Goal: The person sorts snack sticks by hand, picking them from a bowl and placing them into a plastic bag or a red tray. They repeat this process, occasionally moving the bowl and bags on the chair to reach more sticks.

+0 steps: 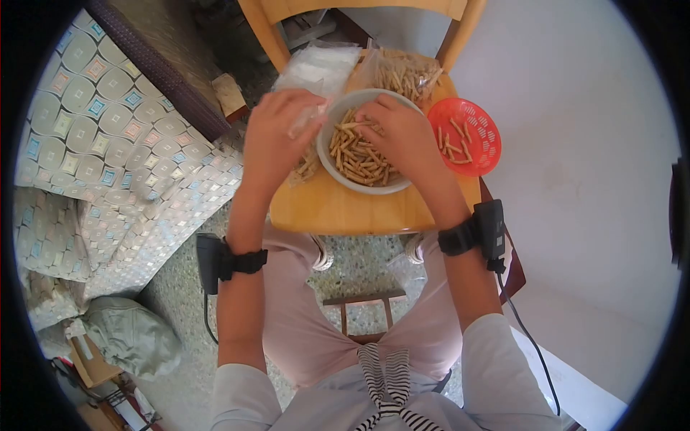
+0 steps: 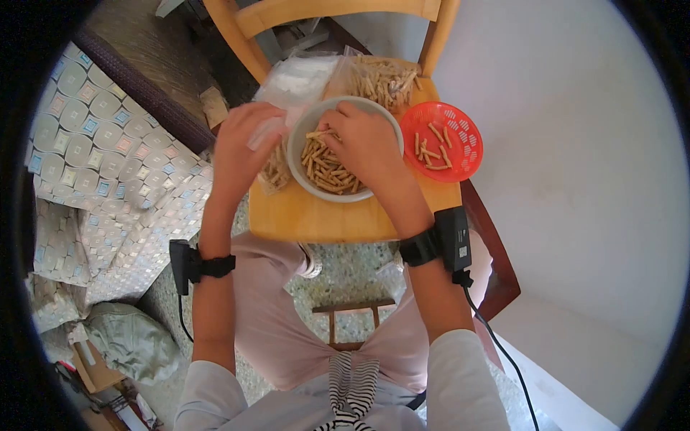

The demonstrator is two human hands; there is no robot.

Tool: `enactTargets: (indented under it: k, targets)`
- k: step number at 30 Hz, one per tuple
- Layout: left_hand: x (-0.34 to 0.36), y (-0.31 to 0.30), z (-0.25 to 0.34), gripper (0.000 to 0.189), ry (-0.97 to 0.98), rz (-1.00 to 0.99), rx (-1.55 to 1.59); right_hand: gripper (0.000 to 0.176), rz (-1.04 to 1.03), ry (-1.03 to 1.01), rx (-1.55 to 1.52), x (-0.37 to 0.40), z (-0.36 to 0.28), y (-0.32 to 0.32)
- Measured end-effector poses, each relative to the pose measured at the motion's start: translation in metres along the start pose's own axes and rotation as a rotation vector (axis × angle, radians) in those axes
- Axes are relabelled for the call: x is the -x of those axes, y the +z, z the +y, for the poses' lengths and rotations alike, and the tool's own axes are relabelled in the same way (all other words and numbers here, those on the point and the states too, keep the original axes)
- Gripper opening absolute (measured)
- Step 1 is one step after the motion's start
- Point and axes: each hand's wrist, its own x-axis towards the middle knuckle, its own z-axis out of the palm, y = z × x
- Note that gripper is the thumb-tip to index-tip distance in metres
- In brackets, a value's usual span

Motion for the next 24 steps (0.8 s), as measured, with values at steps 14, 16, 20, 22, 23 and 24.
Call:
enactTargets:
  k: [14, 16, 20, 22, 23, 24]
  targets:
    - [0.004, 0.02, 0.018, 0.015, 0.052, -0.116, 0.012, 0.014, -0.077, 0.146, 0.048, 0.009, -0.007, -0.01]
    - [0.004, 0.024, 0.015, 0.01, 0.124, -0.038, -0.036, 0.016, -0.072, 0.128, 0.052, 0.01, -0.001, -0.009]
    - [0.008, 0.028, 0.012, 0.012, 0.123, -0.056, -0.126, 0.017, 0.017, 0.013, -0.12, 0.009, 0.006, 0.002]
    - [0.011, 0.033, 0.011, 0.012, 0.101, -0.042, -0.158, 0.018, -0.014, 0.026, -0.075, 0.009, 0.008, 0.007]
    - [0.012, 0.036, 0.011, 0.012, 0.101, -0.013, -0.161, 0.018, -0.021, 0.028, -0.083, 0.009, 0.005, 0.006]
    - [0.01, 0.034, 0.013, 0.011, 0.1, -0.007, -0.144, 0.018, -0.031, 0.034, -0.091, 0.011, 0.004, 0.007]
